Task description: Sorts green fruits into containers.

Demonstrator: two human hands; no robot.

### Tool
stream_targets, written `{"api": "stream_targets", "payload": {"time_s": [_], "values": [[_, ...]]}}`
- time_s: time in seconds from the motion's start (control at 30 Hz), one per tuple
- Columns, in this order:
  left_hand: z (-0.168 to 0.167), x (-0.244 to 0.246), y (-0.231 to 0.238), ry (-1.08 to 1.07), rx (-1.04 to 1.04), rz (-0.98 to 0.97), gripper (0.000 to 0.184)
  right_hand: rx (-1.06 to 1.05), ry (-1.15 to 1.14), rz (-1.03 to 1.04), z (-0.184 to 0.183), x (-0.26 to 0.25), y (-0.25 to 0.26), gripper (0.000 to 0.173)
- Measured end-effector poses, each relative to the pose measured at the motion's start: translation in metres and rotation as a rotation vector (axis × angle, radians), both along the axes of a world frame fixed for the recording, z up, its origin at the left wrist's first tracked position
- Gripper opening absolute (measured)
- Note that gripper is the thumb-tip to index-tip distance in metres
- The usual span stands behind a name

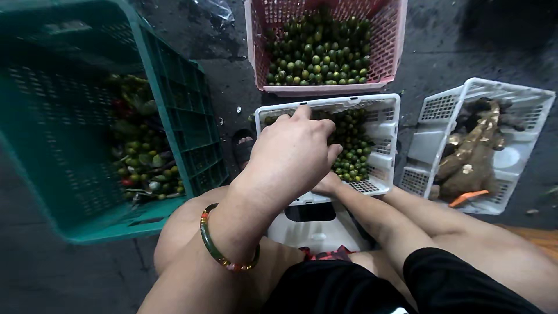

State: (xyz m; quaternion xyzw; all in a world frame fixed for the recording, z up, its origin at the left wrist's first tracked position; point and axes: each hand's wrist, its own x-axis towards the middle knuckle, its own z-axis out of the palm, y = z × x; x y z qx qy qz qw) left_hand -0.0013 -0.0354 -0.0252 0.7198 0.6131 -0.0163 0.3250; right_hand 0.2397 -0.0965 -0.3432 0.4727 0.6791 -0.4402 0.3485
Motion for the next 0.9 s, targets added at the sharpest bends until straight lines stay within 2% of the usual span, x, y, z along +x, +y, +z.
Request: {"api": "stream_targets", "payload": {"time_s": [0.17, 0.4, 0.5, 0.63, 0.77, 0.8, 0.9], "values": [[-0.003, 0.005, 0.007, 0.054, -0.065, 0.003, 0.038, -0.094, 0.097, -0.086, -0.01, 0.003, 0.015, 0.054], [-0.004, 0.012, 0.007, 0.021, 0.004, -0.018, 0.033, -0.078, 0.111, -0.013, -0.01, 0.005, 0.003, 0.054], [-0.005, 0.016, 0.01, 0.023, -0.006, -0.017, 0.034, -0.129, 0.121, -0.1, -0.014, 0.004, 0.011, 0.052], [-0.008, 0.015, 0.009, 0.03, -0.018, -0.026, 0.034, -0.366, 0.175, -0.5, -0.024, 0.015, 0.032, 0.039], [-0.011, 0.015, 0.01, 0.06, -0.077, -0.024, 0.037, -0.708, 0.127, -1.05, 0.0, 0.02, 0.051, 0.032], [-0.012, 0.015, 0.01, 0.063, -0.088, -0.027, 0.038, -0.781, 0.179, -1.167, -0.003, 0.023, 0.05, 0.033], [-0.012, 0.011, 0.013, 0.064, -0.079, -0.016, 0.037, -0.987, 0.571, -1.424, -0.004, 0.02, 0.045, 0.044]]}}
